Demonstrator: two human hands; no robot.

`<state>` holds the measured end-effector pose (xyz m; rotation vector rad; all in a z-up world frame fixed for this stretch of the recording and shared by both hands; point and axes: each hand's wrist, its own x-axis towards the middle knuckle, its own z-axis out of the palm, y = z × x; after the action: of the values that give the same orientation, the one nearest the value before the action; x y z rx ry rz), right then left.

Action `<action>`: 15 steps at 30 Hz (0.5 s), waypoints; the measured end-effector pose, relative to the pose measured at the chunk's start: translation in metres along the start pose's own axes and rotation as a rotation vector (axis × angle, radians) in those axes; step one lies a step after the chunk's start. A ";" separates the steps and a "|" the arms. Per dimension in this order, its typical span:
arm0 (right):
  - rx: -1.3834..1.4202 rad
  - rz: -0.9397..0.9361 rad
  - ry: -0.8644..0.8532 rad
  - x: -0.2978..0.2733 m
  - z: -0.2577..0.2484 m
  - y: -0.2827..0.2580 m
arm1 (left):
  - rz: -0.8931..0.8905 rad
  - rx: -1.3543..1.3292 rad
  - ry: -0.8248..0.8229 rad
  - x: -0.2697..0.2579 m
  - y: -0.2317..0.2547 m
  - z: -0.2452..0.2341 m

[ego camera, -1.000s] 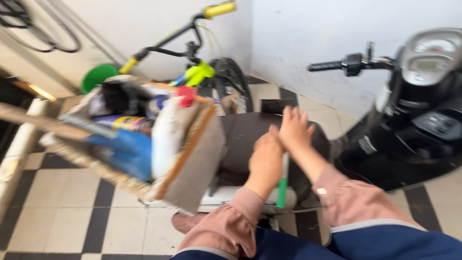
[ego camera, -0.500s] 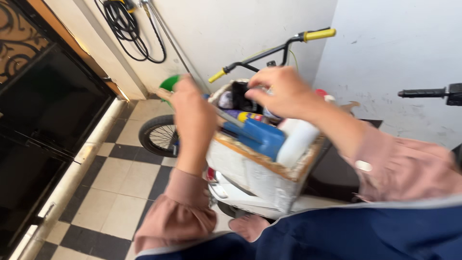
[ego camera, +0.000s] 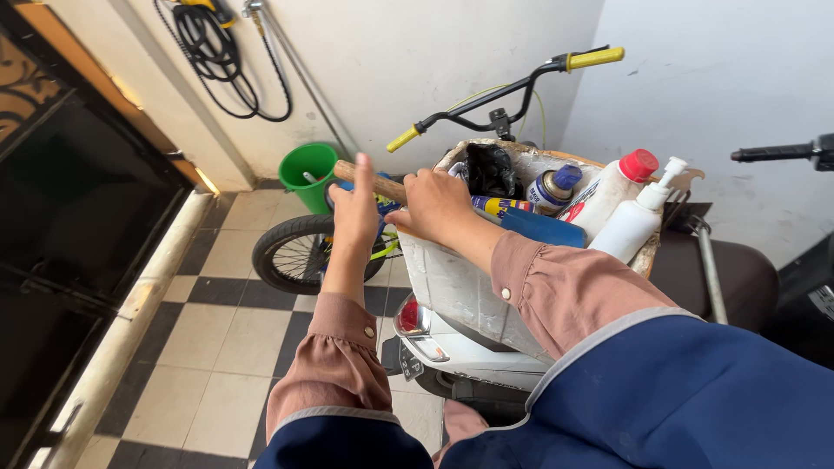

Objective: The person organizes various tools and items in a styrofoam box placed on a scooter seat, picking up items including spray cans, cloths, and small components to arrange them inside the container.

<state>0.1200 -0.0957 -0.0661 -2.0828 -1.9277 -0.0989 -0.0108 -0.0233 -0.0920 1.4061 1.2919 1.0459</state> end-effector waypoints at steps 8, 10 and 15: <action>0.012 -0.057 0.154 0.014 -0.006 0.023 | 0.206 -0.397 0.100 0.010 0.023 0.004; 0.024 -0.103 0.316 0.018 -0.031 0.038 | 0.180 -0.338 0.056 0.010 0.036 0.013; 0.100 -0.006 0.691 0.018 -0.116 0.080 | 0.408 0.021 -0.196 -0.009 0.060 0.054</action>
<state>0.2185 -0.1137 0.0353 -1.6668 -1.4735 -0.6197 0.0538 -0.0374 -0.0446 1.7868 0.8962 1.1262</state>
